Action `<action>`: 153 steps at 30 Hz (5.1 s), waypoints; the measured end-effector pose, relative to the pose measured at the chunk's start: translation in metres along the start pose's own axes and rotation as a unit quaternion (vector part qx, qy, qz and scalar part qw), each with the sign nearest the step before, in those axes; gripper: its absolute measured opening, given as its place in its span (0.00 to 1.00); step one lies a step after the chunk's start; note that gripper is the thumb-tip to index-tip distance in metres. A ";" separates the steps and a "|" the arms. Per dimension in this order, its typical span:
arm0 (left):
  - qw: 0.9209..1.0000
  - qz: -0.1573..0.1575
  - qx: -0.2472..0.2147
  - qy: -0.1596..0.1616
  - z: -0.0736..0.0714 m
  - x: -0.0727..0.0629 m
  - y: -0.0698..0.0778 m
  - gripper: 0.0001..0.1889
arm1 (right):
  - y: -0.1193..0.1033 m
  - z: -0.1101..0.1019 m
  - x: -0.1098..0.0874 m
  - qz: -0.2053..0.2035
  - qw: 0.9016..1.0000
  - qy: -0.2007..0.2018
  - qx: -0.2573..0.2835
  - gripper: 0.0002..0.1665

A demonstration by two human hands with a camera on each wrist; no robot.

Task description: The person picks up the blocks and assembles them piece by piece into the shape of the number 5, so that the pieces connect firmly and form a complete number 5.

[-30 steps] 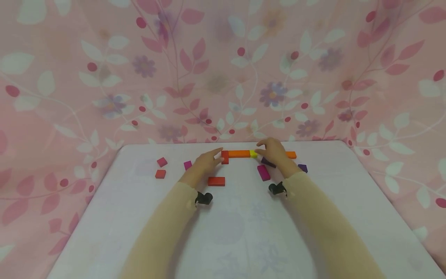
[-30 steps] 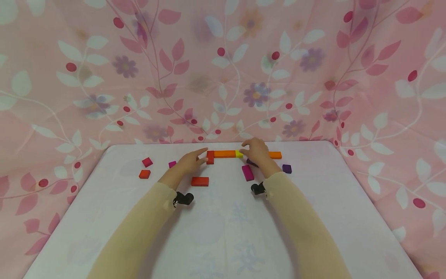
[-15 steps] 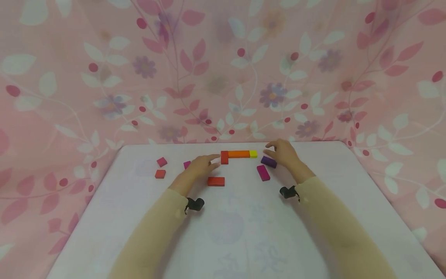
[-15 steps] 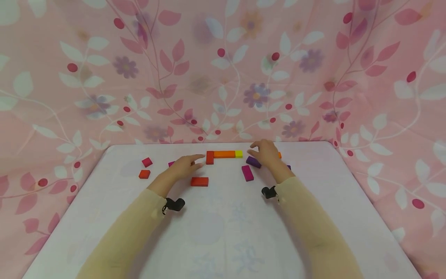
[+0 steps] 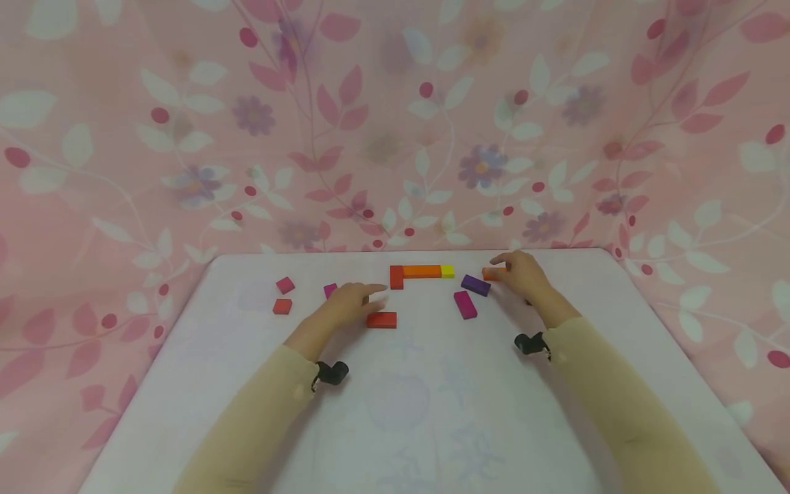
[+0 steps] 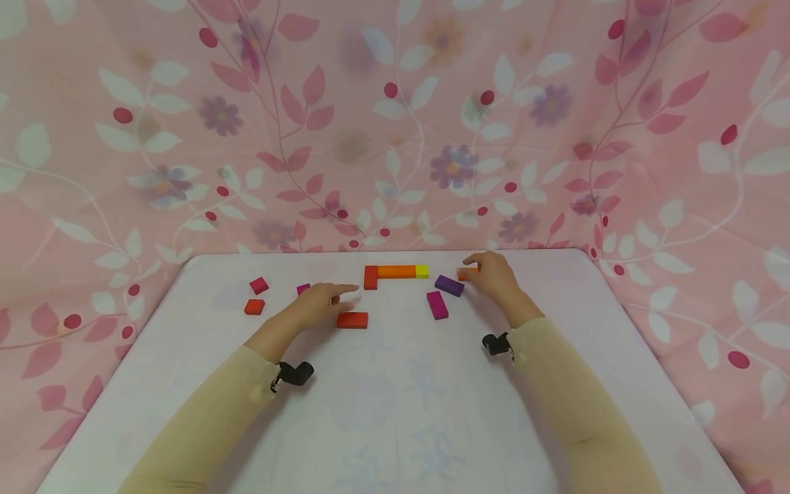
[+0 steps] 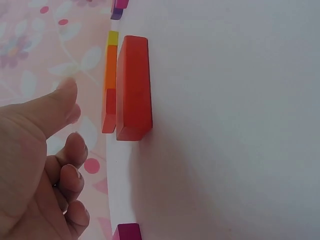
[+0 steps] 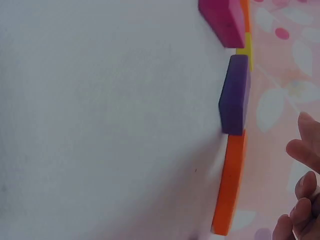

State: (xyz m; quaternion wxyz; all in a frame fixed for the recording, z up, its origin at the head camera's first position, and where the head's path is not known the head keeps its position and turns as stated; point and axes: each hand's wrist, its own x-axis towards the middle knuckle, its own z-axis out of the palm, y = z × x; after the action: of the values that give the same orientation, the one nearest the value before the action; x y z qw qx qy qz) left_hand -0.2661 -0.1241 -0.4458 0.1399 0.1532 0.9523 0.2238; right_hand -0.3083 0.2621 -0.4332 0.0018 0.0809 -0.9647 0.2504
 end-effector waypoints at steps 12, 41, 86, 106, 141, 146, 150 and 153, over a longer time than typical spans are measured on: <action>0.999 0.027 0.020 -0.012 0.008 -0.008 -0.005 0.27 | 0.025 0.004 0.002 0.025 1.000 -0.016 -0.003 0.29; 1.000 0.010 -0.018 0.023 0.012 -0.017 -0.011 0.19 | 0.046 0.005 0.014 0.059 0.997 -0.049 -0.013 0.25; 0.990 -0.071 -0.059 0.109 0.032 0.008 0.011 0.16 | -0.008 0.006 0.004 0.006 0.999 -0.037 -0.005 0.21; 0.980 -0.131 -0.088 0.117 0.042 0.019 0.027 0.18 | -0.050 0.038 -0.004 -0.064 0.993 -0.095 0.035 0.20; 0.999 -0.001 -0.032 0.033 0.030 0.001 0.003 0.28 | -0.086 0.071 -0.012 -0.094 0.986 -0.136 0.012 0.16; 0.998 0.017 0.032 0.048 0.030 0.002 0.005 0.28 | -0.088 0.071 -0.012 -0.081 0.987 -0.142 0.008 0.16; 0.996 0.017 0.064 0.062 0.031 0.001 0.009 0.29 | -0.090 0.070 -0.013 -0.064 0.988 -0.143 0.012 0.16; 0.995 0.011 0.068 0.074 0.031 0.002 0.014 0.28 | -0.091 0.069 -0.013 -0.060 0.988 -0.141 0.006 0.15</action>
State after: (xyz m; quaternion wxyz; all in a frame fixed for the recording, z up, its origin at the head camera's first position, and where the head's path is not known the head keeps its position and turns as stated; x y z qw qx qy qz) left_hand -0.2542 -0.1002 -0.4661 0.0561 0.1557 0.9714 0.1704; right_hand -0.2783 0.1524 -0.4504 -0.1197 0.1734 -0.9472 0.2417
